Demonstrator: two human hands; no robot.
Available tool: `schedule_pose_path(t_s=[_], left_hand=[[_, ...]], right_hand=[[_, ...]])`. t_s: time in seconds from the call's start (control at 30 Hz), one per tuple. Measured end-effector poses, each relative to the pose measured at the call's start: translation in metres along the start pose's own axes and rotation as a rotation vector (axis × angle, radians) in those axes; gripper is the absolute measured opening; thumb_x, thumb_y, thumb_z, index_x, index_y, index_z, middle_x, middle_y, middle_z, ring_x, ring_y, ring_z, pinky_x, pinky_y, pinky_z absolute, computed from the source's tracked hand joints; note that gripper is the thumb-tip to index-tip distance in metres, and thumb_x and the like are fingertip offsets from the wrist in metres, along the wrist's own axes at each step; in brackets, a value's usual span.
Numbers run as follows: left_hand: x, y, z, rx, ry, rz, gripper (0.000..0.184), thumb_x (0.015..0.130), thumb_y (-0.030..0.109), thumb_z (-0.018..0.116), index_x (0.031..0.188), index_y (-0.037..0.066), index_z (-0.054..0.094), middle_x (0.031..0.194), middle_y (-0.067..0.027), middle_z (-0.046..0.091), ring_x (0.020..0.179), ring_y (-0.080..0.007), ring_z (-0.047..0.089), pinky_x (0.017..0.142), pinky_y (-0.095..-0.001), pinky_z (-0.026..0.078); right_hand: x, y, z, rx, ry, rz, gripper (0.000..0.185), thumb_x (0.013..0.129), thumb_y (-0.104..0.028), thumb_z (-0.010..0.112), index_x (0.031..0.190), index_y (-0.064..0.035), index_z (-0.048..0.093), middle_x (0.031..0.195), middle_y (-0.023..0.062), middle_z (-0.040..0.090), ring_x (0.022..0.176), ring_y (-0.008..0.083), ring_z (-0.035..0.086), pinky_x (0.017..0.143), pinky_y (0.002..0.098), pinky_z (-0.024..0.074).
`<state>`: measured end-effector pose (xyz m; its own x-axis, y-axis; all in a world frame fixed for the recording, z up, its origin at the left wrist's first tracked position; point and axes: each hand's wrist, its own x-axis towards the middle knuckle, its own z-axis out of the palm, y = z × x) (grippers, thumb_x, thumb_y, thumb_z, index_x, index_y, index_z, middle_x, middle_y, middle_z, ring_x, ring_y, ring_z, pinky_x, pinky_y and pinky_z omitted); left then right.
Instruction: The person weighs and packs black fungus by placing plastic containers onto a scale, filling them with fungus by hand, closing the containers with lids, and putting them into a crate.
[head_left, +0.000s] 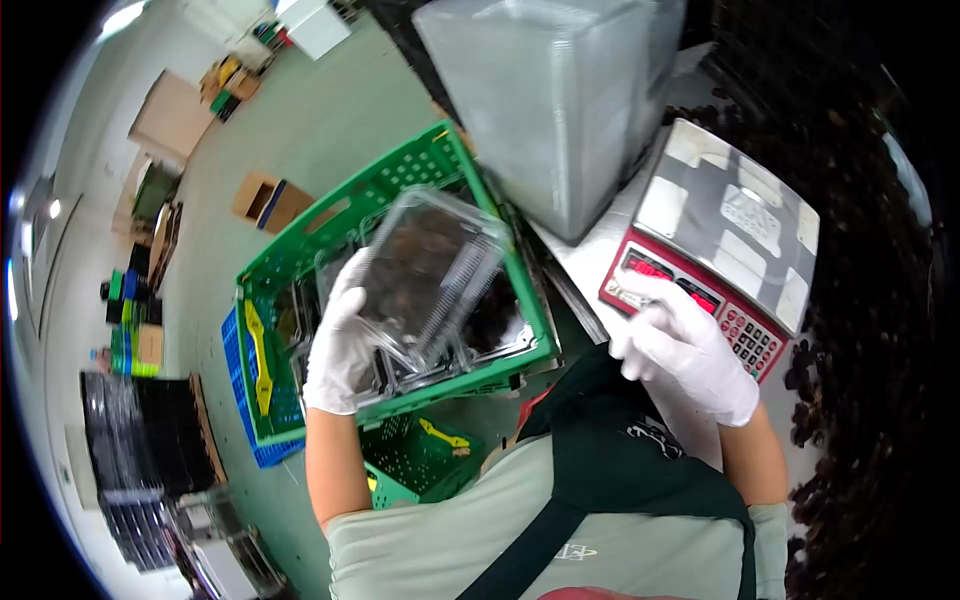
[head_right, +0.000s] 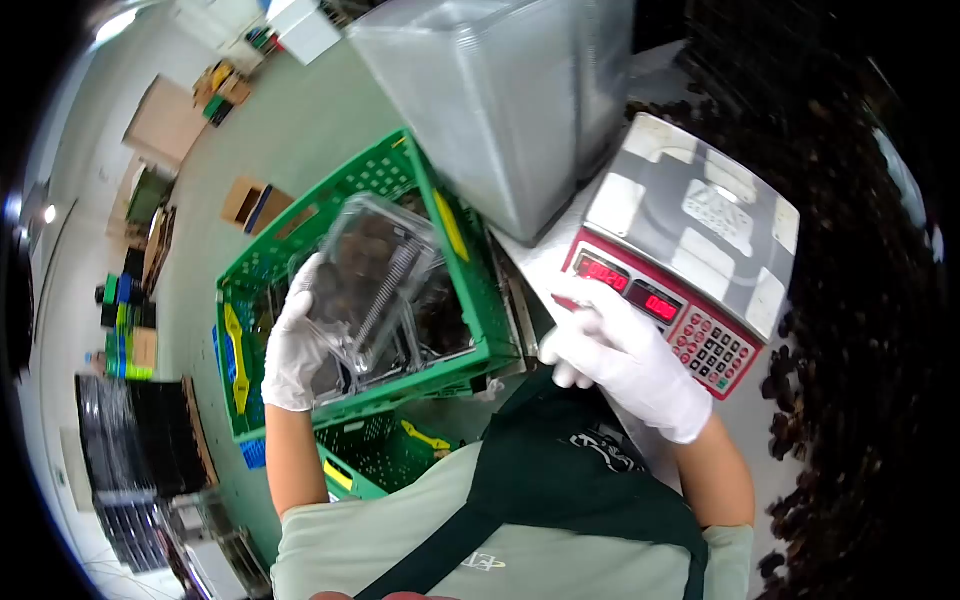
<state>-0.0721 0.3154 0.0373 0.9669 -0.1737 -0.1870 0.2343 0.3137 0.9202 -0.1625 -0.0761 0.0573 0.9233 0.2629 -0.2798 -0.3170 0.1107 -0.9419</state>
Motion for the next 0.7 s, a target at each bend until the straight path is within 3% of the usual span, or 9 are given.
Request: schedule_pose_path(t_s=[0.1, 0.2, 0.23, 0.3, 0.37, 0.43, 0.5, 0.63, 0.7], left_hand=[[0.042, -0.004, -0.042, 0.055, 0.135, -0.128, 0.059, 0.101, 0.032, 0.063, 0.152, 0.012, 0.045, 0.147, -0.0115, 0.056, 0.125, -0.0295, 0.062, 0.081, -0.0375, 0.064], [0.102, -0.043, -0.087, 0.412, 0.057, -0.302, 0.058, 0.102, 0.043, 0.061, 0.148, 0.010, 0.050, 0.140, -0.0103, 0.059, 0.131, -0.0252, 0.056, 0.105, -0.0485, 0.050], [0.094, -0.040, -0.052, 0.718, 0.156, -0.203, 0.060, 0.100, 0.044, 0.064, 0.145, 0.006, 0.051, 0.138, -0.0124, 0.056, 0.129, -0.0249, 0.051, 0.101, -0.0492, 0.052], [0.120, -0.023, -0.025, 1.623, 0.104, 0.166, 0.069, 0.098, 0.024, 0.067, 0.156, 0.002, 0.037, 0.160, -0.0184, 0.036, 0.148, -0.0332, 0.035, 0.121, -0.0454, 0.033], [0.115, 0.003, 0.059, 1.322, 0.171, 0.738, 0.070, 0.099, 0.014, 0.062, 0.159, -0.002, 0.031, 0.166, -0.0203, 0.030, 0.156, -0.0337, 0.023, 0.128, -0.0412, 0.014], [0.109, 0.042, 0.133, 1.281, 0.023, 1.182, 0.066, 0.102, 0.021, 0.057, 0.159, 0.000, 0.031, 0.166, -0.0207, 0.029, 0.155, -0.0351, 0.025, 0.127, -0.0453, 0.016], [0.111, 0.070, 0.178, 1.448, -0.076, 1.341, 0.067, 0.105, 0.041, 0.050, 0.158, 0.003, 0.036, 0.162, -0.0223, 0.036, 0.152, -0.0391, 0.029, 0.124, -0.0473, 0.022], [0.142, 0.107, 0.177, 1.465, -0.317, 0.912, 0.043, 0.103, 0.027, 0.058, 0.136, 0.000, 0.059, 0.141, -0.0196, 0.057, 0.136, -0.0358, 0.049, 0.114, -0.0444, 0.038], [0.160, 0.138, 0.171, 1.434, -0.404, 0.614, 0.035, 0.098, 0.005, 0.060, 0.133, 0.000, 0.062, 0.139, -0.0197, 0.058, 0.128, -0.0363, 0.056, 0.106, -0.0429, 0.045]], right_hand=[[-0.043, 0.020, -0.035, 0.039, 0.214, -0.013, 0.039, 0.103, -0.012, 0.058, 0.141, -0.0031, 0.055, 0.095, 0.0058, 0.071, 0.080, 0.0094, 0.064, 0.077, 0.0242, 0.0519], [-0.093, 0.062, -0.069, 0.072, 0.461, -0.041, 0.036, 0.102, -0.010, 0.057, 0.138, -0.0023, 0.057, 0.094, 0.0063, 0.071, 0.079, 0.0096, 0.064, 0.076, 0.0244, 0.0516], [-0.111, 0.079, -0.076, 0.102, 0.566, -0.058, 0.035, 0.102, -0.010, 0.057, 0.137, -0.0018, 0.058, 0.093, 0.0061, 0.071, 0.079, 0.0098, 0.064, 0.075, 0.0244, 0.0515], [-0.148, 0.113, -0.084, 0.156, 0.735, -0.112, 0.035, 0.102, -0.009, 0.057, 0.135, -0.0013, 0.059, 0.091, 0.0059, 0.071, 0.078, 0.0099, 0.064, 0.073, 0.0244, 0.0515], [-0.179, 0.145, -0.086, 0.218, 0.970, -0.055, 0.034, 0.101, -0.008, 0.057, 0.133, -0.0003, 0.060, 0.089, 0.0055, 0.071, 0.074, 0.0102, 0.064, 0.070, 0.0245, 0.0516], [-0.200, 0.172, -0.086, 0.275, 1.147, -0.076, 0.032, 0.100, -0.009, 0.058, 0.130, -0.0003, 0.062, 0.089, 0.0056, 0.071, 0.073, 0.0105, 0.064, 0.069, 0.0247, 0.0521], [-0.214, 0.197, -0.081, 0.238, 1.260, -0.072, 0.028, 0.099, -0.010, 0.060, 0.125, -0.0002, 0.066, 0.088, 0.0056, 0.071, 0.074, 0.0101, 0.065, 0.070, 0.0247, 0.0528], [-0.220, 0.238, -0.079, -0.258, 1.531, -0.061, 0.022, 0.095, -0.016, 0.065, 0.112, -0.0050, 0.073, 0.093, 0.0131, 0.076, 0.077, 0.0183, 0.073, 0.072, 0.0313, 0.0572], [-0.218, 0.241, -0.080, -0.280, 1.590, -0.113, 0.020, 0.094, -0.016, 0.065, 0.109, -0.0070, 0.075, 0.093, 0.0132, 0.076, 0.077, 0.0209, 0.074, 0.072, 0.0334, 0.0580]])
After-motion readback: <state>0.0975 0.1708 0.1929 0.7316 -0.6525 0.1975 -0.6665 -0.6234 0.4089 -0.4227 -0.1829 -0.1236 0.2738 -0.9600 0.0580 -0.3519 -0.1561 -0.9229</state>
